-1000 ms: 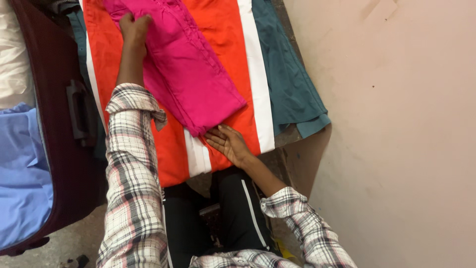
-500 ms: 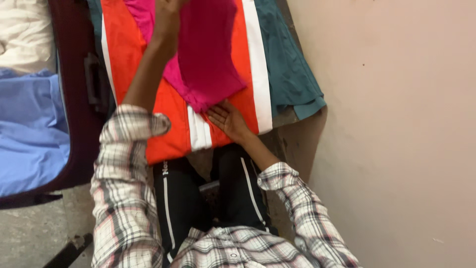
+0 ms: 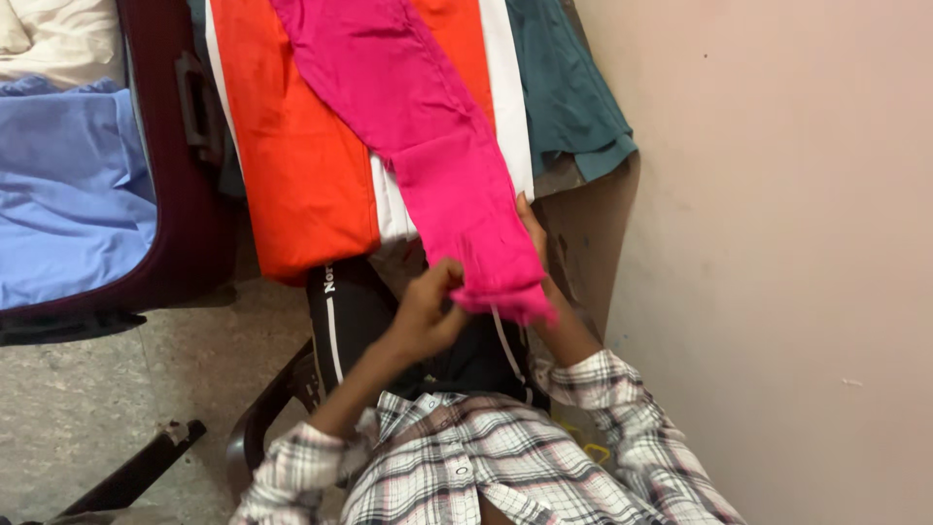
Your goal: The person folds pairs of pants, including a white pair and an orange pair, on their lap while sitting.
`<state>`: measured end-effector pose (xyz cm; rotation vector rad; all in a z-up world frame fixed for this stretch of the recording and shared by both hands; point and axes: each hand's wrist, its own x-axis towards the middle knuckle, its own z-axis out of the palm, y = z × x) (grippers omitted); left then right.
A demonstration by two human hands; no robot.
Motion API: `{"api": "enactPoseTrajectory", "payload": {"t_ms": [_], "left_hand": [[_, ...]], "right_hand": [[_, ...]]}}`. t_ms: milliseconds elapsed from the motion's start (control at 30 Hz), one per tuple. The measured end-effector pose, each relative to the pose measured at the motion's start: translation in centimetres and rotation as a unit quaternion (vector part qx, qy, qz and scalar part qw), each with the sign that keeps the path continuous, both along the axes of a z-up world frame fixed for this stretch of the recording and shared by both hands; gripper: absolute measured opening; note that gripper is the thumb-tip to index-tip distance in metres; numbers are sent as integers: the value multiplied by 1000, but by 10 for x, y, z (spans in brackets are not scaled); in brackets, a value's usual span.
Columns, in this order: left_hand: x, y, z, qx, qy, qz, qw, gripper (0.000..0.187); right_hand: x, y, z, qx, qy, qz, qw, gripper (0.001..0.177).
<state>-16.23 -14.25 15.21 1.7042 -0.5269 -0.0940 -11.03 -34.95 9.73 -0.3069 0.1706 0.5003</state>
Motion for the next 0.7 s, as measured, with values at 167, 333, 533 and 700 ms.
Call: {"api": "enactPoseTrajectory", "payload": {"t_ms": [167,333,533,700], "left_hand": [[-60,-9,-19,31,-106,25,994,34],[-76,-6,-8,114,-94,-42,988,38],[-34,16,24,190,-185,-118,957,58],[80,49,-39,73,-40,100,992,35]], "right_hand": [[-45,-9,-7,-72,42,-18,996,61],[-75,-6,7,23,94,53,994,72],[-100,-24,-32,-109,128,71,983,55],[-105,-36,-80,-124,179,143,965,45]]}}
